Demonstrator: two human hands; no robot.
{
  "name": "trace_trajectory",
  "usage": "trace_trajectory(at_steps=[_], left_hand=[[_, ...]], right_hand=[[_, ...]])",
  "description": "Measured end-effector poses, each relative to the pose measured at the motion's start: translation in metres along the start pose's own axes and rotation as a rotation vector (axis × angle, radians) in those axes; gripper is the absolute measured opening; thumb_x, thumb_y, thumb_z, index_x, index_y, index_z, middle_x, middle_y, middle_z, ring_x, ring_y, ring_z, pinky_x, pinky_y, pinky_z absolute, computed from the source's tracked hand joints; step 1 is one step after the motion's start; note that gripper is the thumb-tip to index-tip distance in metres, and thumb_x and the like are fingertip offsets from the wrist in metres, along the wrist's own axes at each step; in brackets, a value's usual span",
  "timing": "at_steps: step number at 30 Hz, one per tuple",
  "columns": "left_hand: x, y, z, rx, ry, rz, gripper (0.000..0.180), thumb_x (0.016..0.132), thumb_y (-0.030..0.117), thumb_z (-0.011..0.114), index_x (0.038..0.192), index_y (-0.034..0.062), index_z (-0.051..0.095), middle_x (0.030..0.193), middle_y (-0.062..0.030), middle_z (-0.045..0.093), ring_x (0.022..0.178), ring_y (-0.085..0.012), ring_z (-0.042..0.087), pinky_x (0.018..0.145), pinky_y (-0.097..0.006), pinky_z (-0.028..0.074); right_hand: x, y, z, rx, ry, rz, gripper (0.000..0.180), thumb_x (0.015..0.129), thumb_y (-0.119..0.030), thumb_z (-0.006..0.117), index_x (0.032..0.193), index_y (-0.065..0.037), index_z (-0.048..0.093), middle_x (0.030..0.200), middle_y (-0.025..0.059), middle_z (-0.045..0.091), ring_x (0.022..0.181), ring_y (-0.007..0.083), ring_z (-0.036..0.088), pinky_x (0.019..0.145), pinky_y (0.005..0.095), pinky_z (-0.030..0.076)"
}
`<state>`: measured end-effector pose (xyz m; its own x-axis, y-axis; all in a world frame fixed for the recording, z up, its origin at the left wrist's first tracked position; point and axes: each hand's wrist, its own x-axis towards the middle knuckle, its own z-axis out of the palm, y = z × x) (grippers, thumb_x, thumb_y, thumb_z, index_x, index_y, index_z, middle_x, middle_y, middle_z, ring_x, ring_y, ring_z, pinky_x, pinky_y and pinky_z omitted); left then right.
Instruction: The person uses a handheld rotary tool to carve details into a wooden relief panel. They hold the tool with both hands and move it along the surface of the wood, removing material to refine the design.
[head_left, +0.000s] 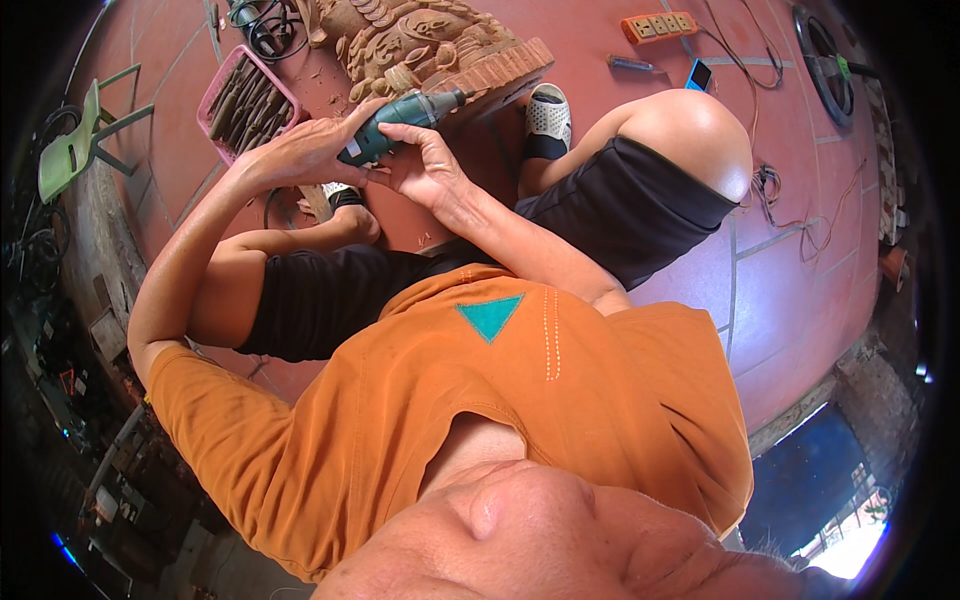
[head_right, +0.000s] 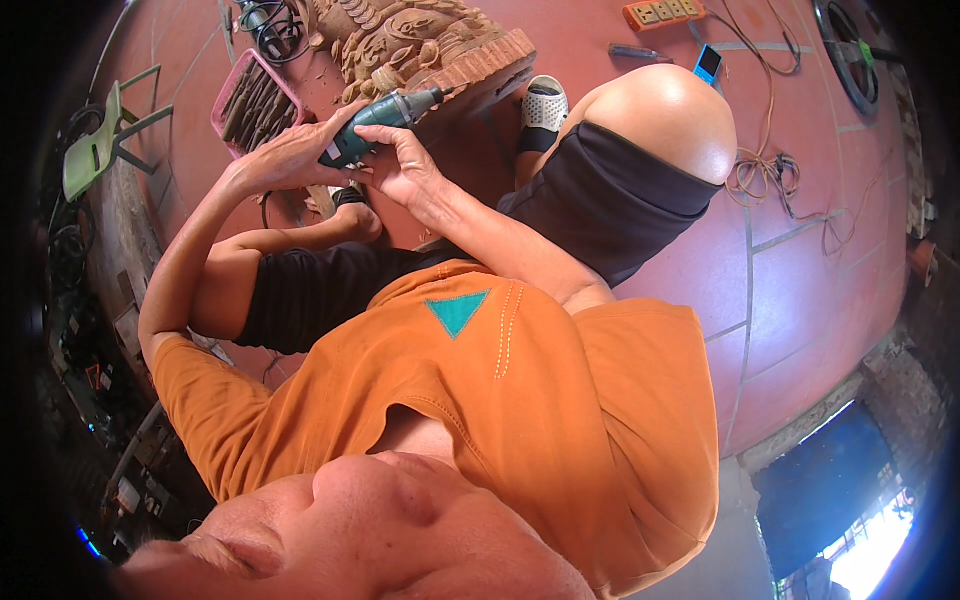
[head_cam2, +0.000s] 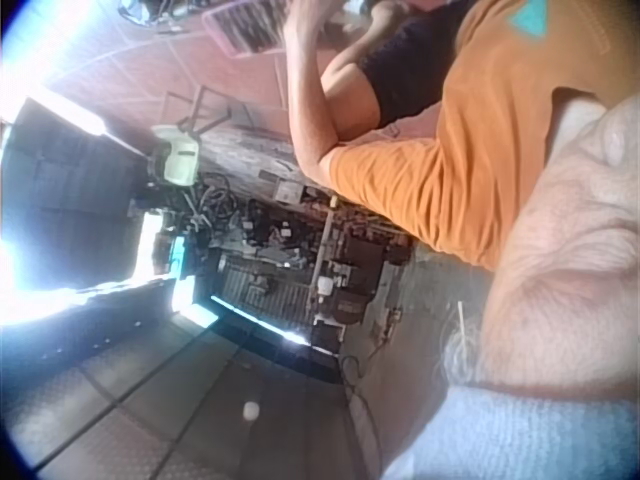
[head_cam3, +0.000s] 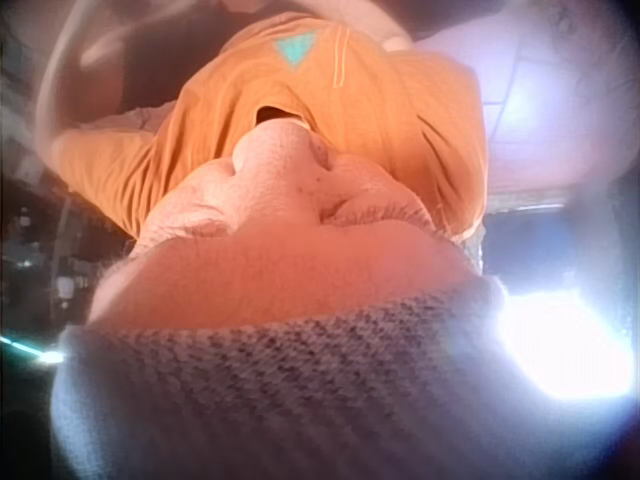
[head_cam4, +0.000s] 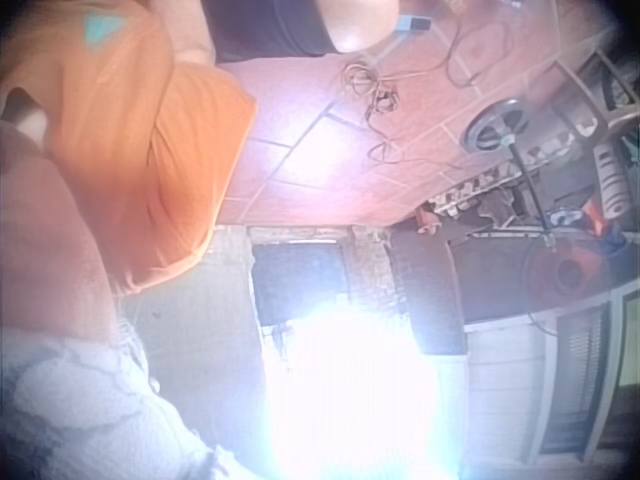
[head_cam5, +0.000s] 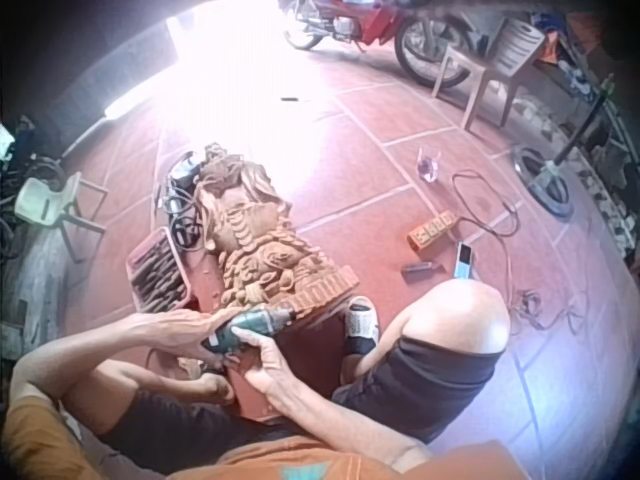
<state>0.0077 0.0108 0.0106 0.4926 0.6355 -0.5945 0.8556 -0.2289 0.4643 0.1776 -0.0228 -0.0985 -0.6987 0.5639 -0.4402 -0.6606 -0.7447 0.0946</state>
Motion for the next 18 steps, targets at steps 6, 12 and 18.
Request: trace_trajectory(at_steps=[6, 12, 18], left_hand=[[0.0027, -0.0043, 0.0027, 0.026, 0.011, 0.014, 0.096, 0.073, 0.022, 0.076, 0.151, 0.0157, 0.021, 0.095, -0.026, 0.066, 0.095, -0.0421, 0.065, 0.081, -0.048, 0.051], [0.0032, -0.0012, -0.0008, 0.023, -0.026, 0.009, 0.098, 0.079, 0.038, 0.079, 0.152, 0.0107, 0.02, 0.099, -0.0251, 0.067, 0.097, -0.0413, 0.066, 0.087, -0.047, 0.049], [0.0004, -0.0055, 0.0016, 0.046, -0.005, -0.019, 0.098, 0.077, 0.028, 0.08, 0.152, 0.01, 0.019, 0.101, -0.0258, 0.066, 0.099, -0.0412, 0.065, 0.087, -0.047, 0.049]], right_hand=[[-0.0013, -0.0013, 0.0011, 0.003, -0.003, -0.001, 0.035, 0.08, -0.004, 0.07, 0.113, -0.009, 0.061, 0.105, 0.0072, 0.066, 0.104, 0.0259, 0.063, 0.091, 0.0555, 0.049], [0.0045, -0.0016, -0.0051, 0.013, -0.007, -0.006, 0.035, 0.08, -0.004, 0.071, 0.113, -0.011, 0.061, 0.109, 0.0071, 0.067, 0.107, 0.0271, 0.063, 0.098, 0.0591, 0.045], [0.0076, -0.001, -0.0004, -0.031, -0.03, -0.004, 0.037, 0.079, -0.005, 0.072, 0.114, -0.01, 0.06, 0.106, 0.0066, 0.065, 0.102, 0.0244, 0.064, 0.09, 0.0546, 0.053]])
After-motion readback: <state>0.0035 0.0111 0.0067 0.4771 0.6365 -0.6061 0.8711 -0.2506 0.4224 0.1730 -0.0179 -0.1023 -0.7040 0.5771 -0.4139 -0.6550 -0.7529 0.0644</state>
